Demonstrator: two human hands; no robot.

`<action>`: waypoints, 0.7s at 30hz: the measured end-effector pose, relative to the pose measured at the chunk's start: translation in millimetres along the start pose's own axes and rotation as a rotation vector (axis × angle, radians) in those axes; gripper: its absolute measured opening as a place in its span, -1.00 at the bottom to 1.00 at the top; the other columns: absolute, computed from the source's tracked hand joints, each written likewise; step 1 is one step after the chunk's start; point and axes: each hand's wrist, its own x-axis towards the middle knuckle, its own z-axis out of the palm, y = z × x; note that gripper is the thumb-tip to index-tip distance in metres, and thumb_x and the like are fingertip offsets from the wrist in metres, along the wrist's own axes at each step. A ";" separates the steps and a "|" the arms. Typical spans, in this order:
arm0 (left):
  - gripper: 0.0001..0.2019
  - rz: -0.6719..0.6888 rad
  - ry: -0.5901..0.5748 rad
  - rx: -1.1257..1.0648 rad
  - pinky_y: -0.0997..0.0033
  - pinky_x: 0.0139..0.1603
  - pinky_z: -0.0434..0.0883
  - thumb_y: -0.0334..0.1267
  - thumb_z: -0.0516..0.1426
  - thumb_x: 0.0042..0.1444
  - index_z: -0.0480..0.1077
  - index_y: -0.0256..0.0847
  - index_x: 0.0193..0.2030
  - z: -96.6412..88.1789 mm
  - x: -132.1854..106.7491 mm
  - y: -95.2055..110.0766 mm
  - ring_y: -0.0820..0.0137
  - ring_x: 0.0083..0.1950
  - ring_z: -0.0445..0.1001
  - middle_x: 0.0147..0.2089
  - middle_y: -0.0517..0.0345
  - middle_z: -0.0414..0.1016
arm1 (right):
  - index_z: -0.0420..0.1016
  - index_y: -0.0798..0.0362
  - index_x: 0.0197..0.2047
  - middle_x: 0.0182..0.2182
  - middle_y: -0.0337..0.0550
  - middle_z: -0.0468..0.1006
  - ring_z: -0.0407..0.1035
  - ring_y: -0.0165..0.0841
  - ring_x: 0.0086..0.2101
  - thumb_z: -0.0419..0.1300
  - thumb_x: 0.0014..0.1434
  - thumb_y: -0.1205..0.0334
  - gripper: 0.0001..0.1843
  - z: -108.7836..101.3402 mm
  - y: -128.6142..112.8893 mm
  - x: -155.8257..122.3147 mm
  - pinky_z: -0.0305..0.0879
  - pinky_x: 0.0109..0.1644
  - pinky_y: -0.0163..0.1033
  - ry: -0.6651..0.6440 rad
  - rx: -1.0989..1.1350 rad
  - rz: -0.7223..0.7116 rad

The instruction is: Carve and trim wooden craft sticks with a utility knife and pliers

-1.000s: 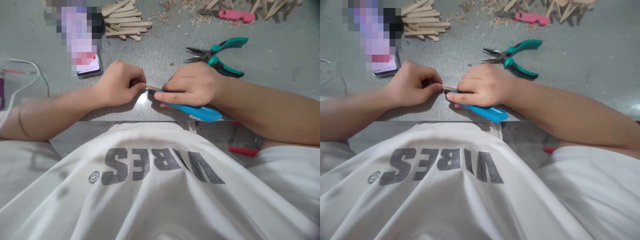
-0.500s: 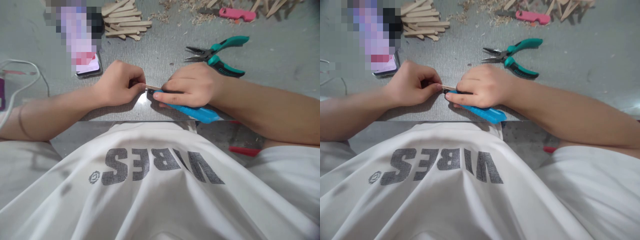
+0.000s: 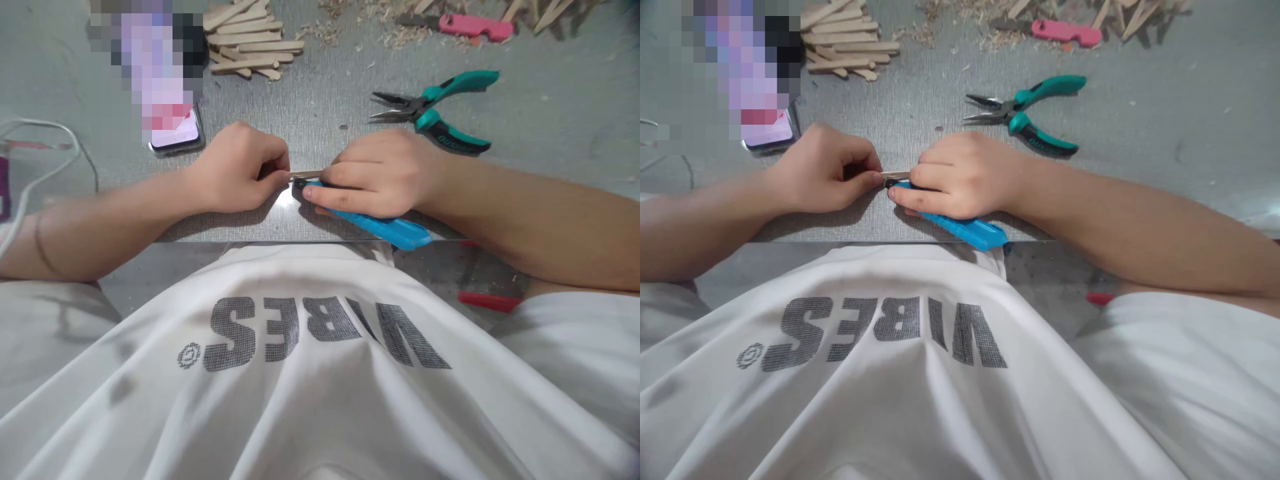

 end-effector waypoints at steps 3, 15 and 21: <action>-0.77 -0.005 -0.034 0.043 0.22 0.02 0.47 -0.15 0.19 0.41 0.70 -0.12 -0.09 -3.0 0.2 1.3 0.19 -0.11 0.66 -0.33 0.09 0.65 | 0.73 -0.08 0.39 -0.13 -0.19 0.74 0.65 -0.35 -0.16 0.00 0.86 -0.06 -0.50 -5.6 -3.6 3.6 0.69 0.00 -0.13 -0.043 -0.158 -0.112; -0.87 -0.062 -0.069 0.002 0.36 -0.05 0.24 -0.44 0.29 0.37 0.57 -0.23 -0.25 -9.4 6.2 10.2 0.42 -0.27 0.33 -0.44 0.33 0.35 | 0.68 0.15 0.39 -0.21 -0.24 0.70 0.55 -0.46 -0.24 0.03 0.86 0.17 -0.58 -10.1 -12.2 12.9 0.57 -0.13 -0.25 -0.036 -0.324 -0.237; -0.67 -0.156 -0.068 -0.166 0.32 -0.23 0.18 -0.59 0.35 0.31 0.49 -0.16 -0.42 -12.2 9.1 14.1 0.46 -0.40 0.28 -0.56 0.36 0.38 | 0.71 0.09 0.23 -0.28 -0.29 0.65 0.50 -0.45 -0.30 0.11 0.82 0.23 -0.68 -13.5 -17.4 16.4 0.45 -0.27 -0.24 0.042 -0.495 -0.343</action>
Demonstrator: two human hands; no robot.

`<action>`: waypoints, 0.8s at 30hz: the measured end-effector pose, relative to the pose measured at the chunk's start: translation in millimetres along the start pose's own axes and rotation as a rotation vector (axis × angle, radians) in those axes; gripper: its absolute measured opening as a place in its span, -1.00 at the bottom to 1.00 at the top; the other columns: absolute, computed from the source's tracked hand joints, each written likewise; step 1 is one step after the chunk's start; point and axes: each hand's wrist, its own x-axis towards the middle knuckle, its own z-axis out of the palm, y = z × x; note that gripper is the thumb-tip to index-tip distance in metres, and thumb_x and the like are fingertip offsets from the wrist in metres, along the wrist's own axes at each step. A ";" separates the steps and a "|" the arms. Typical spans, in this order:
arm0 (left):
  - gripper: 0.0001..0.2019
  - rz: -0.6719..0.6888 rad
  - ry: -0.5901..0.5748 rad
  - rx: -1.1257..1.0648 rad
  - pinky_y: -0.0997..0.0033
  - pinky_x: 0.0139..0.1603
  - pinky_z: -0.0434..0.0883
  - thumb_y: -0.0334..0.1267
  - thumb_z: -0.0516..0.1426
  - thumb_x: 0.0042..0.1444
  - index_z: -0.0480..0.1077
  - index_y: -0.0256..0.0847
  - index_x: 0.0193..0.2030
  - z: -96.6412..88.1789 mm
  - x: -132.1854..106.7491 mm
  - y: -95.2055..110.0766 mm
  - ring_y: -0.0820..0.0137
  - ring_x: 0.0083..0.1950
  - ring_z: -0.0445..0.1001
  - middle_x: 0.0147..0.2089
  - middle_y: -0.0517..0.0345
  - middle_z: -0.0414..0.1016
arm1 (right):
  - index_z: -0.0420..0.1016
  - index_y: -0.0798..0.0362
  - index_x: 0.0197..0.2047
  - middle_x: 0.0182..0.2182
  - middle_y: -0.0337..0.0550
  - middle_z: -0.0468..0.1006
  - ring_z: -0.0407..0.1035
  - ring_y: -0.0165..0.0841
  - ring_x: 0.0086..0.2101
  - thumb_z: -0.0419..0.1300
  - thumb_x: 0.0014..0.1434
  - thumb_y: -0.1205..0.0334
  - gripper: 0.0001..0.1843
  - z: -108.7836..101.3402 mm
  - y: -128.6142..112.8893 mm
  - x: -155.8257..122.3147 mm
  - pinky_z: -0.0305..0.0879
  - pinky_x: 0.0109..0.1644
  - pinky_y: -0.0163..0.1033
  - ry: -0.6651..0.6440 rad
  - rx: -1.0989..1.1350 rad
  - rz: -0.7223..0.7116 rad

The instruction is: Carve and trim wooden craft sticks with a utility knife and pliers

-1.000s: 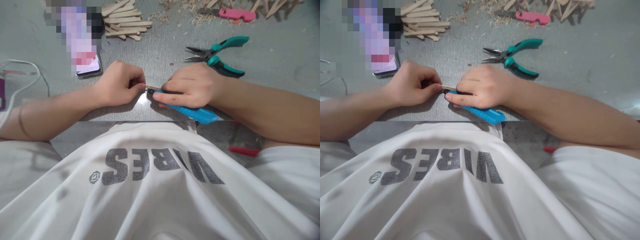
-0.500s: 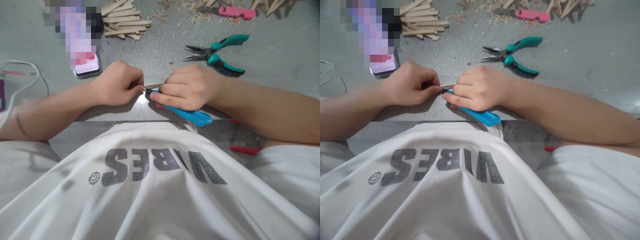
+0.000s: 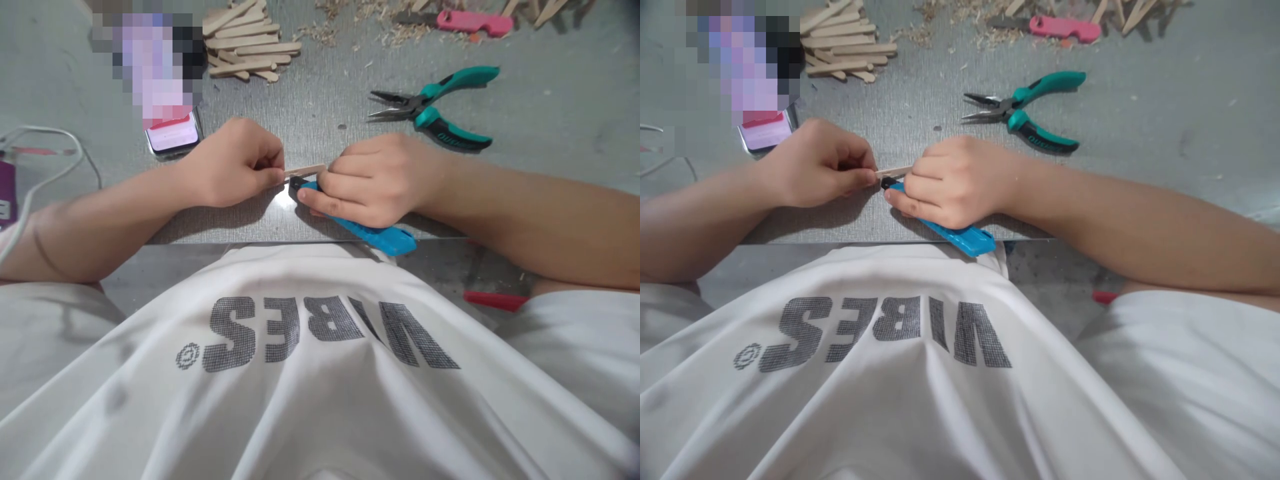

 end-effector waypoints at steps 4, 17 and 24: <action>-0.60 0.010 -0.038 -0.176 0.34 -0.37 0.17 -0.61 0.30 0.35 0.49 -0.14 -0.47 -1.9 -3.1 -4.7 0.51 -0.53 0.22 -0.64 0.37 0.38 | 0.70 0.05 0.31 -0.26 -0.31 0.72 0.51 -0.49 -0.32 0.11 0.81 0.27 -0.69 -6.2 -1.5 6.2 0.45 -0.29 -0.29 0.016 -0.157 -0.077; -0.76 0.097 -0.034 -0.278 0.33 -0.40 0.07 -0.48 0.28 0.28 0.58 -0.20 -0.42 -2.8 -1.9 -17.6 0.51 -0.47 0.17 -0.58 0.33 0.33 | 0.72 0.04 0.34 -0.20 -0.26 0.78 0.56 -0.47 -0.27 0.12 0.81 0.21 -0.66 -10.1 -5.9 9.5 0.40 -0.30 -0.26 0.025 0.022 -0.001; -0.81 0.105 -0.033 -0.248 0.32 -0.33 0.10 -0.43 0.28 0.31 0.62 -0.25 -0.36 -4.2 -2.3 -17.5 0.50 -0.41 0.17 -0.54 0.32 0.33 | 0.69 0.01 0.35 -0.04 -0.18 0.76 0.56 -0.38 -0.17 0.23 0.74 0.22 -0.73 -8.0 -10.5 0.5 0.55 -0.19 -0.18 -0.017 -0.023 -0.025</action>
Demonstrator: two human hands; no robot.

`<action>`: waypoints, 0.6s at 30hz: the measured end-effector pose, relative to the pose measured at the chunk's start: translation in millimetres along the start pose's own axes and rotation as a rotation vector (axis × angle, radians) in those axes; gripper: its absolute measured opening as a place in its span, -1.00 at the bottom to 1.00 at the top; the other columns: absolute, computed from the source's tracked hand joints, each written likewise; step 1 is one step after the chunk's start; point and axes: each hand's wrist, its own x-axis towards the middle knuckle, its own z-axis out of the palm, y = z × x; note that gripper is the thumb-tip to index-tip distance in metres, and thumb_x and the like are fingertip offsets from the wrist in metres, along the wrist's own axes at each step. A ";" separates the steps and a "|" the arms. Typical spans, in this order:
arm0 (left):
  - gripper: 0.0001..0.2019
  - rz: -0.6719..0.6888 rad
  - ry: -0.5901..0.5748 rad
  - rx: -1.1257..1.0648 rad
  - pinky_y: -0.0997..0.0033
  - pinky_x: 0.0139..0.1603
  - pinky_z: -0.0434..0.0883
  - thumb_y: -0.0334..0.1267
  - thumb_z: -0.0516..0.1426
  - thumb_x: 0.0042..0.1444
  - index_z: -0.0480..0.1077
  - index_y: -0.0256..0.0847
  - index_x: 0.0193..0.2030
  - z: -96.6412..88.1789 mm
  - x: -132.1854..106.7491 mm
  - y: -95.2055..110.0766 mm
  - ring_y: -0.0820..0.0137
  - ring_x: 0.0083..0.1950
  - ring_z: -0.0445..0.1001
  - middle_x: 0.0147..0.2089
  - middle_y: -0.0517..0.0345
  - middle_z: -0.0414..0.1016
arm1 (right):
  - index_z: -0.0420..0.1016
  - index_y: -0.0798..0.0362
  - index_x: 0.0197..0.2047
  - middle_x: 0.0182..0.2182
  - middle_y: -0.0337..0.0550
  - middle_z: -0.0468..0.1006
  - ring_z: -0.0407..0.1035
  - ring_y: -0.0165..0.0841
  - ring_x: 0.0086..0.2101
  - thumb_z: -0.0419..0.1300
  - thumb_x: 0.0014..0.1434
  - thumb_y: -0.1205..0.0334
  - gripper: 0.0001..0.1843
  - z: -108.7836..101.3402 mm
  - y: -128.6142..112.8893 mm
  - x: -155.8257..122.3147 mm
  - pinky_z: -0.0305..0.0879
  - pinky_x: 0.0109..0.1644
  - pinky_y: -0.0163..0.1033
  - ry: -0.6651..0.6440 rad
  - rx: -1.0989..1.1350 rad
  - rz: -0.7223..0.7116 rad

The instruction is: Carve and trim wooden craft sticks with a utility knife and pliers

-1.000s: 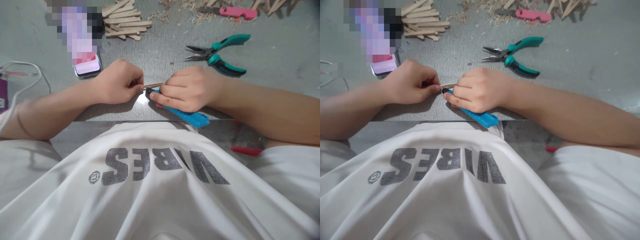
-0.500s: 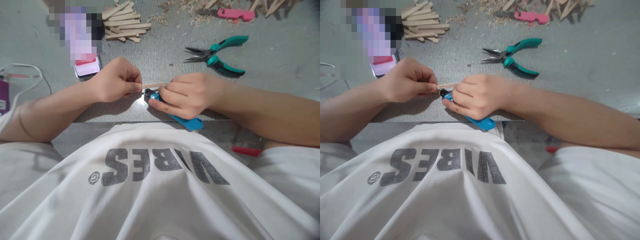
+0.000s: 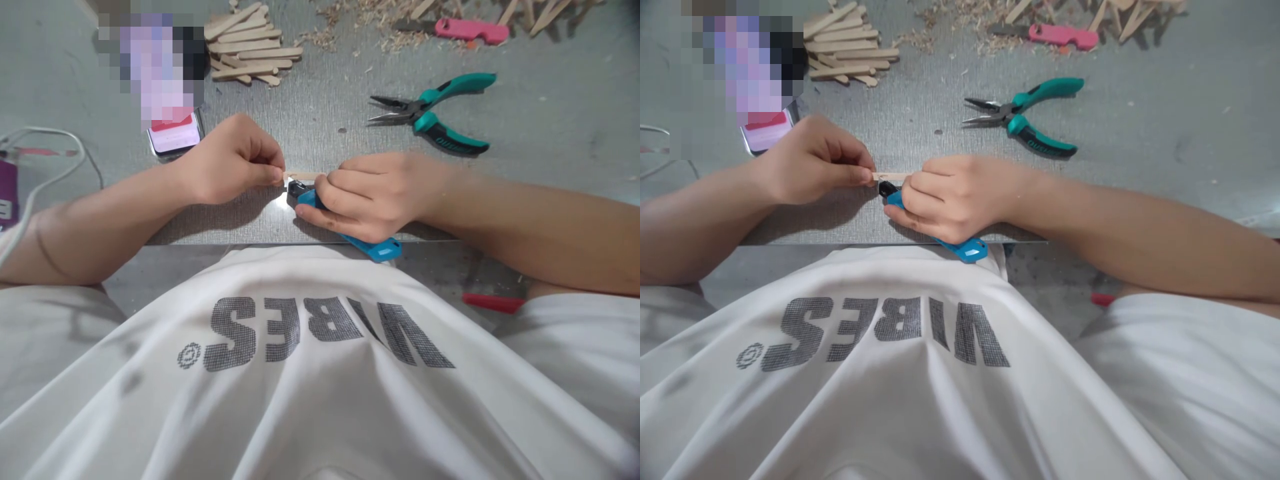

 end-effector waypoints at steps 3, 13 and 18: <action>-0.82 -0.028 -0.008 -0.078 0.31 -0.36 0.09 -0.42 0.30 0.30 0.64 -0.20 -0.35 -0.9 0.5 -2.9 0.49 -0.43 0.19 -0.54 0.28 0.37 | 0.71 0.00 0.31 0.00 -0.16 0.75 0.58 -0.35 -0.14 0.22 0.74 0.24 -0.74 -1.1 0.5 -0.1 0.56 -0.18 -0.18 0.046 -0.021 -0.002; -0.71 0.042 -0.031 -0.316 0.23 -0.35 0.18 -0.02 0.48 0.27 0.59 -0.07 -0.37 0.6 3.2 -8.6 0.43 -0.43 0.27 -0.54 0.24 0.39 | 0.76 -0.03 0.34 -0.12 -0.19 0.82 0.57 -0.39 -0.22 0.36 0.70 0.08 -0.70 1.1 8.2 1.5 0.56 -0.14 -0.26 0.290 -0.239 0.034; -0.79 0.036 0.009 -0.357 0.25 -0.35 0.25 -0.13 0.46 0.28 0.61 -0.09 -0.31 4.2 2.5 -8.1 0.44 -0.43 0.32 -0.53 0.26 0.42 | 0.72 -0.18 0.45 -0.17 -0.28 0.77 0.53 -0.39 -0.29 0.25 0.76 -0.04 -0.63 9.6 7.2 -15.0 0.48 -0.23 -0.21 0.132 -0.035 0.121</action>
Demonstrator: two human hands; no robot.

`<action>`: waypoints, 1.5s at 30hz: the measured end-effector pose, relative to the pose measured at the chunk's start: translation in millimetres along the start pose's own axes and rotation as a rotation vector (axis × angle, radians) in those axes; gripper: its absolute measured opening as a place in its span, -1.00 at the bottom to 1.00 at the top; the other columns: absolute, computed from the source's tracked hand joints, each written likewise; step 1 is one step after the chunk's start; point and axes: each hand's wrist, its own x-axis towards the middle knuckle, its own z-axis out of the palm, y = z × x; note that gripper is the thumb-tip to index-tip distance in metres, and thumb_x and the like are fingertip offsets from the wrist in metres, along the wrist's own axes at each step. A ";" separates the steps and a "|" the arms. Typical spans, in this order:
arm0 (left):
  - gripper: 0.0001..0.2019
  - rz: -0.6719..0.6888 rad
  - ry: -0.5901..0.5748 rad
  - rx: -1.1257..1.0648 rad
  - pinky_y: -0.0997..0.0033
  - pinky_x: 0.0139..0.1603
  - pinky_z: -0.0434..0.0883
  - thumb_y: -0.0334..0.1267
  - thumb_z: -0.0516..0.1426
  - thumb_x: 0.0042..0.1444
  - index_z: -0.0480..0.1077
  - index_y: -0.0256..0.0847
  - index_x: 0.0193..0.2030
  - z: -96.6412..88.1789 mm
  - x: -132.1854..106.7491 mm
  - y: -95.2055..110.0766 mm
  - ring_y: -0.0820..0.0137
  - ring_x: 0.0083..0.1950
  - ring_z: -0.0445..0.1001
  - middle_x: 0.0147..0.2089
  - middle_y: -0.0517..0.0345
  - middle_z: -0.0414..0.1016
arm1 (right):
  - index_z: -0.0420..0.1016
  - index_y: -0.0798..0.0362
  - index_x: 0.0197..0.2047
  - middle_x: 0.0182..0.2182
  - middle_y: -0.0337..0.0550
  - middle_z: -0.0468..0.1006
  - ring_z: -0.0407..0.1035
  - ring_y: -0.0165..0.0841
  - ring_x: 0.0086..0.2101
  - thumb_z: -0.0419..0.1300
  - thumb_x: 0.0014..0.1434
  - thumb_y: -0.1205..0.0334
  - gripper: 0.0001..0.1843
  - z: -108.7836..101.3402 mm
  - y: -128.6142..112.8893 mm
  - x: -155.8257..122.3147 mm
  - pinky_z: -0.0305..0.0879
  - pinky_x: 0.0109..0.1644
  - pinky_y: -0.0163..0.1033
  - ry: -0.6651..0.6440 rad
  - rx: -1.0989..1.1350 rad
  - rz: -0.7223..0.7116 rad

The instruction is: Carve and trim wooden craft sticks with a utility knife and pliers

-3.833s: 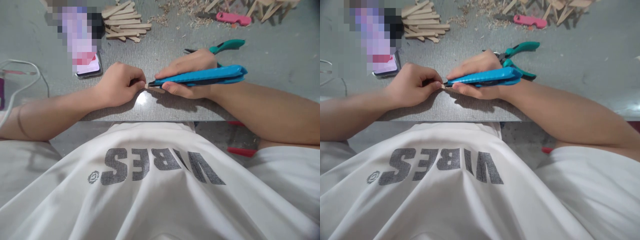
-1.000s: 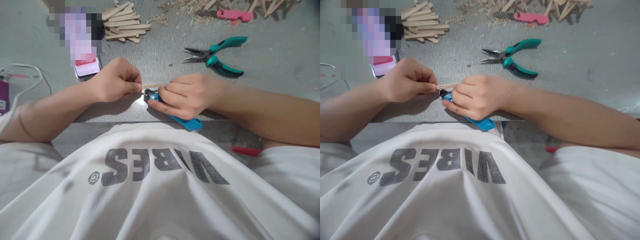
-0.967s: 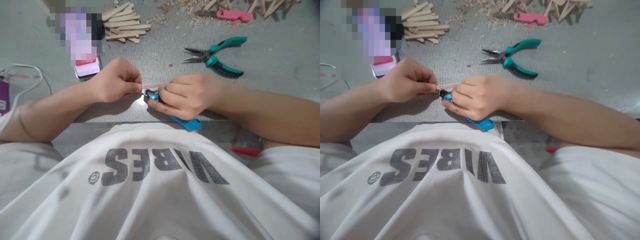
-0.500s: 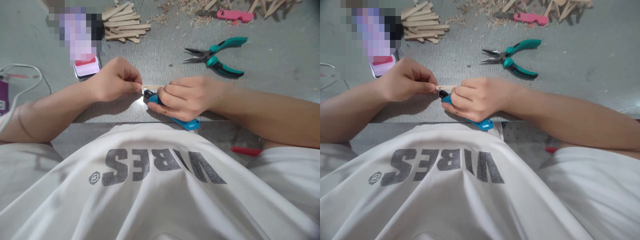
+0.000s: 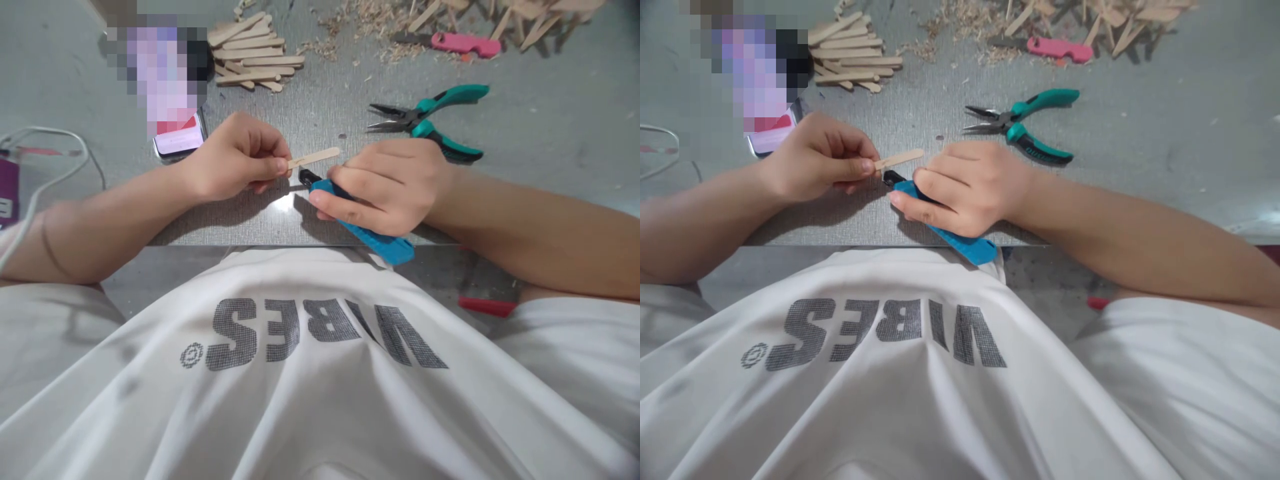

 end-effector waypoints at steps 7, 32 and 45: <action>-0.84 0.060 0.070 0.051 0.28 -0.42 0.19 -0.18 0.41 0.34 0.59 -0.11 -0.27 6.6 -1.1 -8.6 0.44 -0.51 0.29 -0.55 0.24 0.45 | 0.73 -0.12 0.41 -0.14 -0.18 0.77 0.53 -0.33 -0.22 0.17 0.79 -0.09 -0.59 0.4 -2.0 -1.9 0.49 -0.15 -0.16 -0.166 0.086 0.103; -0.78 -0.063 0.112 0.060 0.46 -0.51 0.20 -0.20 0.48 0.37 0.61 -0.18 -0.26 10.4 -5.3 -0.9 0.54 -0.60 0.26 -0.55 0.25 0.50 | 0.62 -0.11 0.45 -0.07 -0.22 0.70 0.55 -0.35 -0.14 0.33 0.72 -0.01 -0.63 3.3 17.2 -0.8 0.53 -0.09 -0.21 0.071 0.001 -0.075; -0.84 -0.059 0.169 -0.012 0.53 -0.60 0.15 -0.33 0.47 0.33 0.61 -0.23 -0.23 15.5 -4.8 -2.7 0.57 -0.64 0.26 -0.55 0.26 0.51 | 0.72 -0.05 0.26 -0.13 -0.21 0.76 0.57 -0.38 -0.23 0.31 0.73 -0.07 -0.69 11.0 19.4 0.3 0.55 -0.08 -0.23 0.149 0.022 -0.036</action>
